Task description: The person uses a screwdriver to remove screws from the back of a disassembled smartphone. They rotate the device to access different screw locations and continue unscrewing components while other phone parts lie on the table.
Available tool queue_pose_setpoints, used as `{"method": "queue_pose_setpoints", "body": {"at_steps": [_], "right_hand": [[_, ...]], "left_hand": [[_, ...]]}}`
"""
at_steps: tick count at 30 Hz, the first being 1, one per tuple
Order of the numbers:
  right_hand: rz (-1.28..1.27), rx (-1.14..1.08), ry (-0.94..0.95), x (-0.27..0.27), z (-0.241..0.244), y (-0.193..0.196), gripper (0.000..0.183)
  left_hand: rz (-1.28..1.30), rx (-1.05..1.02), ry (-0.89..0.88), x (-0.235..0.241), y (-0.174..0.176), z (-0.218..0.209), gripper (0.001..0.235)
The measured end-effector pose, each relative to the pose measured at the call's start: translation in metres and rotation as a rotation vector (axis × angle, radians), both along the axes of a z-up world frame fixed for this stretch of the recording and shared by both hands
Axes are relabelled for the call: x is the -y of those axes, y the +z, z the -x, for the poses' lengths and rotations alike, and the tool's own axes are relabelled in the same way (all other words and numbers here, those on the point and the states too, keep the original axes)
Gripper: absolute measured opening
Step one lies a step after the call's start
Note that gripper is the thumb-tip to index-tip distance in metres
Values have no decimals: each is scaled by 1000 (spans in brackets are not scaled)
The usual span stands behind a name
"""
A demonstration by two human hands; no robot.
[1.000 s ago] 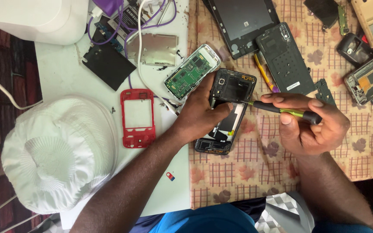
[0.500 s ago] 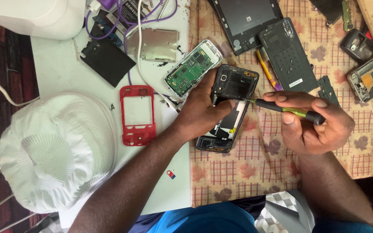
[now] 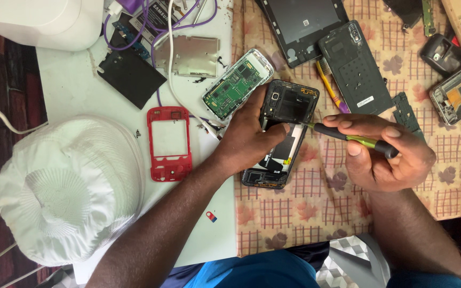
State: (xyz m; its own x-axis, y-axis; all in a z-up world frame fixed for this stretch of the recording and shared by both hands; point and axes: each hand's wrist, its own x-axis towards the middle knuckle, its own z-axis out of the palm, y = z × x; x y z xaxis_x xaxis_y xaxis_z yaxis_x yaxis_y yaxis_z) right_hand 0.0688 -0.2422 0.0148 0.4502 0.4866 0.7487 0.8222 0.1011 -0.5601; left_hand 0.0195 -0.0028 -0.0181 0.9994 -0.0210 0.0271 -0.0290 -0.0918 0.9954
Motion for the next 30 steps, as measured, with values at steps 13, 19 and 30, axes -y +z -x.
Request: {"method": "queue_pose_setpoints", "body": {"at_steps": [13,19,30], "right_hand": [[-2,48,-18,0,-4,0,48],[-3,44,-9,2,-4,-2,46],[-5,80,-8,-4,-3,3,43]], "left_hand": [[-8,0,0,0,-1,0,78],[-12,-20,-3,0,0,0,78],[1,11,-6,0,-2,0,78]]}}
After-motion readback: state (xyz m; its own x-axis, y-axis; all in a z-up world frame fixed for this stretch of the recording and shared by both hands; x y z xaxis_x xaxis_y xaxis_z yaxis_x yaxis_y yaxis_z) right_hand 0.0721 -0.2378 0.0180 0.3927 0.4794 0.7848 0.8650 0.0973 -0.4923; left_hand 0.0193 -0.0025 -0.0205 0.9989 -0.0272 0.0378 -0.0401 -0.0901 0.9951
